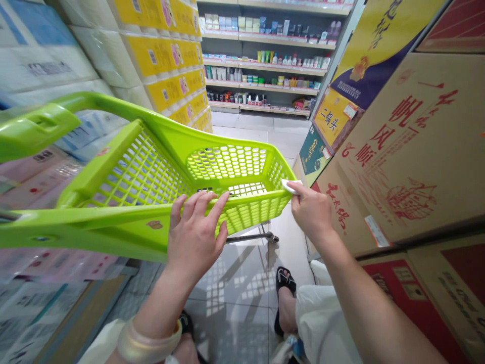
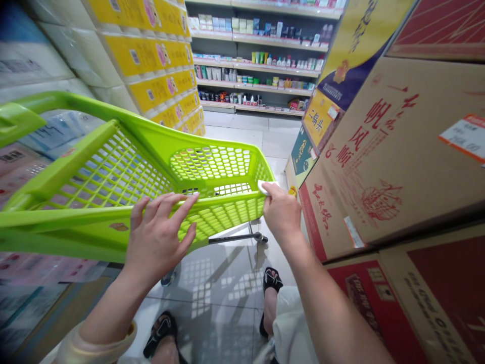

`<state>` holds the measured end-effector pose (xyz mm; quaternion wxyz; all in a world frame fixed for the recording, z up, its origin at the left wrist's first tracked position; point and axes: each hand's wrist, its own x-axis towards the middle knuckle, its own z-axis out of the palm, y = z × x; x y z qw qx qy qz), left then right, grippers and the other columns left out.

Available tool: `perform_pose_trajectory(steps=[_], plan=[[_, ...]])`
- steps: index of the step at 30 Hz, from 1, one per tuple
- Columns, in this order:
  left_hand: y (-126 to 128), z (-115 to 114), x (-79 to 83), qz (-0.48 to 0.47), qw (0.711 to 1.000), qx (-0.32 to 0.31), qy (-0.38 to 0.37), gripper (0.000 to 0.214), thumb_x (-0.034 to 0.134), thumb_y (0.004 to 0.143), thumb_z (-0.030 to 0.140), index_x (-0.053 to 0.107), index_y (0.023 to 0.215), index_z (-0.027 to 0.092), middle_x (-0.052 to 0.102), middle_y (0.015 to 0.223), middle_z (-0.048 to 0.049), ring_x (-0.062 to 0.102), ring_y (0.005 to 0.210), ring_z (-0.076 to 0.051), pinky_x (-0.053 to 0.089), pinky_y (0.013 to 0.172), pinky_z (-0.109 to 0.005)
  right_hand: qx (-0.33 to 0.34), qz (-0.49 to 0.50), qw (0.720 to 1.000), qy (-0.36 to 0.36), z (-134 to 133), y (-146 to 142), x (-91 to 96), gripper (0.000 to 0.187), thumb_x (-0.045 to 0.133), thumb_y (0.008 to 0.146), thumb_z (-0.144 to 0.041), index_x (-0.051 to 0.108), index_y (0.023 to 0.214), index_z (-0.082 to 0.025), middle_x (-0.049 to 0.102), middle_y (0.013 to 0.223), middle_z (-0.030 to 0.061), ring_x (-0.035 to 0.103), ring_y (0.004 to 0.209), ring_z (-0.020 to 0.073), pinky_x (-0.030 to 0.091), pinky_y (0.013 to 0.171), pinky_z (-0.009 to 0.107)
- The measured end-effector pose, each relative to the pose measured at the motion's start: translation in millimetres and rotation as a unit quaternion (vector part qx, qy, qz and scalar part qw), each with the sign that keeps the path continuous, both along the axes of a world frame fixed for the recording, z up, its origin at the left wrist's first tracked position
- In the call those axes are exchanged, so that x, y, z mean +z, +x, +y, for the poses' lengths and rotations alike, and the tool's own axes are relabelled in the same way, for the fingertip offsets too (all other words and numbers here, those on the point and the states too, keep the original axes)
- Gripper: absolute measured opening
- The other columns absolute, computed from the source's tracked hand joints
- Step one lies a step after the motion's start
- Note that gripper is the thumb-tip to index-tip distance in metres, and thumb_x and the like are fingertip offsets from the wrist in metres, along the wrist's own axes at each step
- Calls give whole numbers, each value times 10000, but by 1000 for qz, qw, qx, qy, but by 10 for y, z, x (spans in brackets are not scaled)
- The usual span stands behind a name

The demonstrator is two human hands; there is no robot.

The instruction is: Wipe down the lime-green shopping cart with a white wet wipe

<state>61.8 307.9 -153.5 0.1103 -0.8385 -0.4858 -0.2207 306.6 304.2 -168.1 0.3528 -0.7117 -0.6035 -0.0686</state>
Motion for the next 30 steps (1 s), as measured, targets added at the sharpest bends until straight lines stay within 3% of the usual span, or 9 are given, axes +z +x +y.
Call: perform_pose_trajectory(steps=[2, 6, 8, 11, 13, 15, 22, 30], plan=[[17, -3, 3, 6, 1000, 6, 1, 474, 514, 884, 276, 544, 1354, 230, 602, 1252, -109, 478, 1254, -311, 241, 1137, -529, -24, -10, 1000, -7, -6, 24, 1, 364, 542, 798, -64, 750, 1046, -231, 765, 1057, 75, 746, 944, 289, 596, 867, 430], [23, -1, 2, 6, 1000, 9, 4, 465, 512, 887, 278, 553, 1345, 213, 609, 1236, -121, 482, 1246, -317, 237, 1132, -540, 131, -32, 989, 58, -75, -258, -23, 430, 471, 808, -15, 721, 1108, -195, 705, 1217, 62, 657, 1162, 235, 542, 986, 375], [8, 5, 0, 6, 1000, 7, 7, 468, 509, 888, 275, 550, 1350, 210, 611, 1237, -123, 483, 1244, -317, 235, 1132, -537, 163, -26, 983, 74, -85, -311, -37, 434, 462, 814, -14, 718, 1116, -192, 704, 1221, 52, 650, 1174, 209, 524, 1006, 344], [-9, 10, 1, 8, 1000, 3, 11, 476, 512, 884, 270, 542, 1358, 229, 612, 1246, -110, 485, 1247, -307, 235, 1137, -522, 64, -8, 997, 42, -36, -107, -55, 386, 505, 803, -61, 740, 1056, -234, 742, 1139, 47, 712, 1057, 232, 568, 905, 353], [-7, 10, 7, 6, 1000, -1, 6, 485, 522, 876, 266, 540, 1360, 242, 612, 1252, -103, 484, 1250, -303, 237, 1140, -518, -29, -9, 1000, 4, 19, 102, -68, 345, 529, 802, -107, 757, 1018, -251, 788, 962, 56, 758, 847, 257, 588, 775, 363], [1, 11, 12, 2, 1000, -1, 2, 482, 526, 872, 265, 547, 1353, 243, 613, 1250, -102, 487, 1249, -303, 236, 1142, -519, -53, -13, 998, -10, 70, 242, -77, 335, 526, 801, -123, 762, 1007, -241, 791, 919, 67, 754, 780, 260, 574, 733, 355], [-61, 93, -56, -27, 999, -8, 19, 444, 539, 879, 279, 583, 1320, 260, 643, 1214, -90, 504, 1249, -297, 178, 1167, -528, -7, -13, 1000, -2, 101, 173, -46, 286, 509, 763, -109, 749, 834, -246, 776, 807, 29, 722, 747, 214, 518, 676, 284], [-233, 302, -123, -49, 998, -21, 38, 405, 533, 899, 267, 600, 1298, 293, 631, 1287, -71, 420, 1368, -294, 49, 1207, -578, 23, -10, 1000, -8, -5, 98, -21, 256, 536, 745, -109, 738, 837, -236, 775, 846, 35, 723, 787, 225, 545, 717, 310]])
